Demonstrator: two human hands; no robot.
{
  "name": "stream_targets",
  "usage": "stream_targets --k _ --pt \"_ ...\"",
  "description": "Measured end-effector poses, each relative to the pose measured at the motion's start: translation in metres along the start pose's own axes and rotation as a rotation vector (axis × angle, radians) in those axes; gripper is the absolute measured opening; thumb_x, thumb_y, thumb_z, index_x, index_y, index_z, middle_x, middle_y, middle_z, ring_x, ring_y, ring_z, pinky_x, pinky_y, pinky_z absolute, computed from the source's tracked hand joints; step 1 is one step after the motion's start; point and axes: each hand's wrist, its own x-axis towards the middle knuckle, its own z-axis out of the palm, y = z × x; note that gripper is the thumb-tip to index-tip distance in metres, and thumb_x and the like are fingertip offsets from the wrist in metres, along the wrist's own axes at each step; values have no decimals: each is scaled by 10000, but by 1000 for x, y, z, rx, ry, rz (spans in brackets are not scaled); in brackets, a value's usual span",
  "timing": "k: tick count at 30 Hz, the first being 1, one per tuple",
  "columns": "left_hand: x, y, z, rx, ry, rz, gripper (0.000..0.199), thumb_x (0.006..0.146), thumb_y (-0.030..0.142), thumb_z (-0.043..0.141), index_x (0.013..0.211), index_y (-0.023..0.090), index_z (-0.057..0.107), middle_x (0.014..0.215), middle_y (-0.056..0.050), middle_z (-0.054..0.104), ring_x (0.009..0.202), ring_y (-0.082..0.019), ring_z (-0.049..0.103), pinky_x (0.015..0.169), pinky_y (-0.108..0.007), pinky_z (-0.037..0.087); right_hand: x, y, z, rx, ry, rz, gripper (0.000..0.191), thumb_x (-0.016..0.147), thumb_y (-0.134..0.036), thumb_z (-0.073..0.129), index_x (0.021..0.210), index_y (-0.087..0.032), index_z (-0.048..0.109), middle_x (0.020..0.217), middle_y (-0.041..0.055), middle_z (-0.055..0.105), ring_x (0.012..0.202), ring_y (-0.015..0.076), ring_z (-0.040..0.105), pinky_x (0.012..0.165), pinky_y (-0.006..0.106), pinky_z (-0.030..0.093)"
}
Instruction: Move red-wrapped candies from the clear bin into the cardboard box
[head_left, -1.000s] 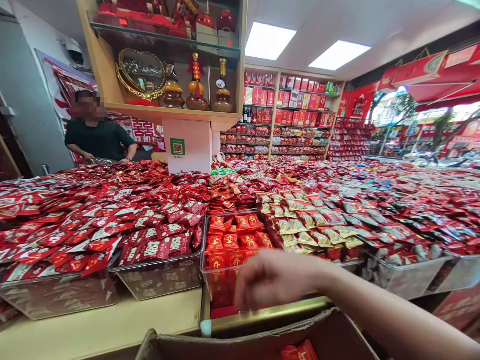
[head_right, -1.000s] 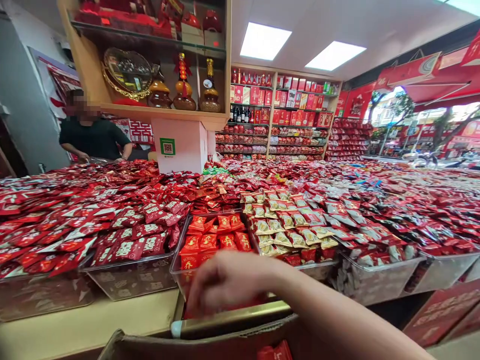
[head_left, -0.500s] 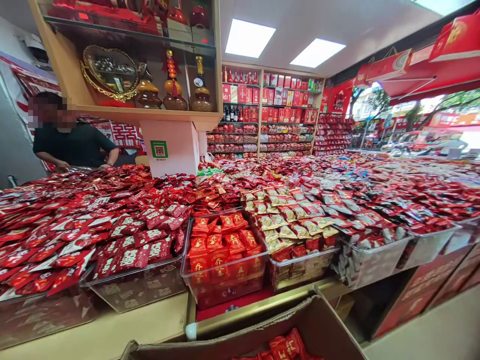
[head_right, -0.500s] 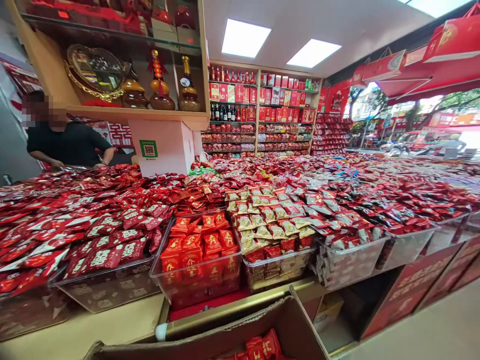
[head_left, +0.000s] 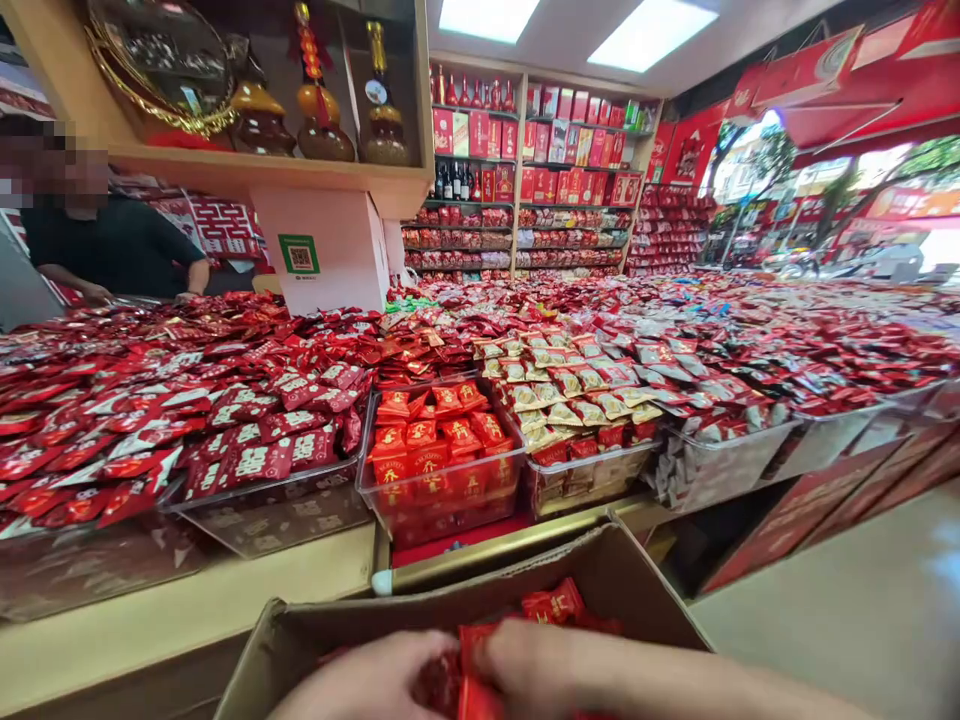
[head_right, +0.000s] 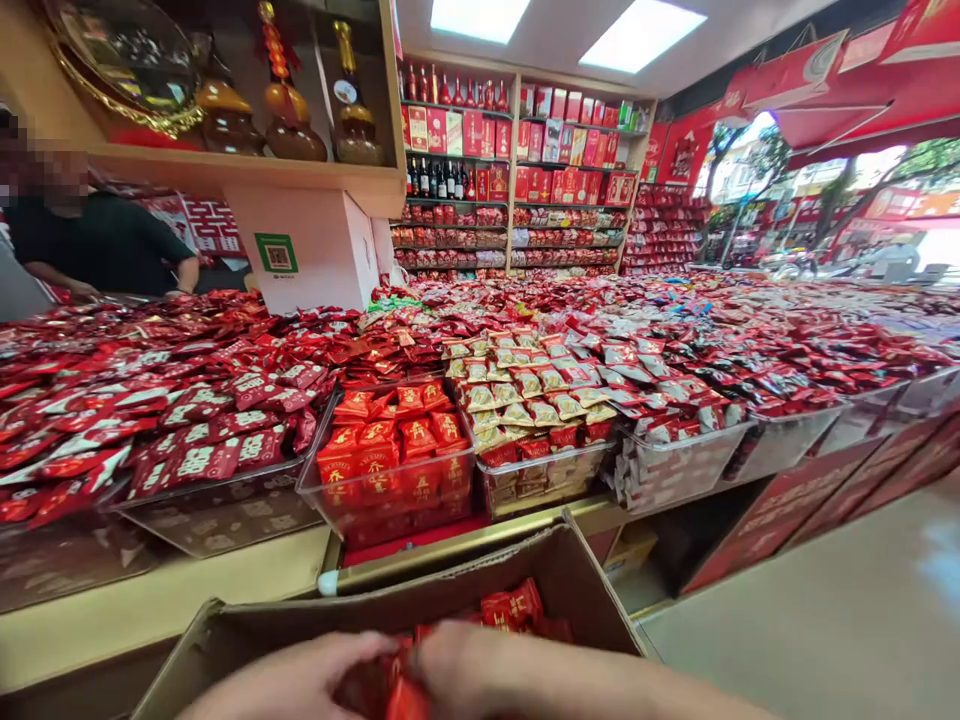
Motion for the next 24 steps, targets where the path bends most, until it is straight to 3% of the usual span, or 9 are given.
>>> stream_targets --k 2,4,6,9,12,17,22,24 --pt "-1 5 -4 -87 -262 -65 262 619 200 691 864 191 597 817 2 651 785 -177 595 711 -296 453 -2 -8 -10 136 21 -5 400 457 -372 744 758 -171 574 612 -44 532 528 90 465 441 184 342" --pt "0 9 -5 -215 -371 -48 294 606 154 689 879 186 585 790 19 637 756 -149 580 701 -257 425 -2 -14 -22 378 51 -38 450 472 -385 736 815 -164 545 653 -45 526 559 79 455 470 171 348" --pt "3 12 -2 -291 -322 -5 307 650 157 655 941 170 560 771 20 618 714 -125 565 660 -230 407 -2 -19 -31 568 56 -48 379 595 -441 653 790 -142 526 593 -48 489 496 55 421 440 161 330" --pt "9 11 5 -312 -209 15 354 714 200 609 1050 158 506 717 14 606 639 -116 558 579 -219 397 -2 -21 -36 630 109 -10 372 713 -503 512 719 -132 499 498 -63 419 386 32 353 363 153 276" --pt "13 8 10 -336 -151 25 410 743 221 582 1126 173 445 713 5 623 631 -130 573 587 -249 412 -1 -19 -34 656 162 29 388 707 -526 507 694 -140 465 469 -67 424 355 34 370 333 145 278" --pt "13 7 15 -462 -215 80 439 748 168 583 1157 206 424 871 -33 645 836 -159 584 726 -279 412 1 -15 -29 797 205 71 394 695 -546 506 718 -160 425 429 -69 462 325 59 410 307 150 303" --pt "6 14 18 -634 -192 -70 361 811 297 490 1166 261 434 942 -34 616 794 -166 596 593 -244 430 -2 -18 -34 944 188 -54 336 696 -450 571 748 -125 507 533 -29 520 433 59 468 428 180 380" --pt "7 12 17 -566 -150 -67 404 788 313 523 1179 260 434 883 -20 625 710 -147 606 532 -206 412 -3 -21 -36 977 195 -66 322 696 -431 581 735 -117 522 541 -19 523 445 61 468 435 184 378"
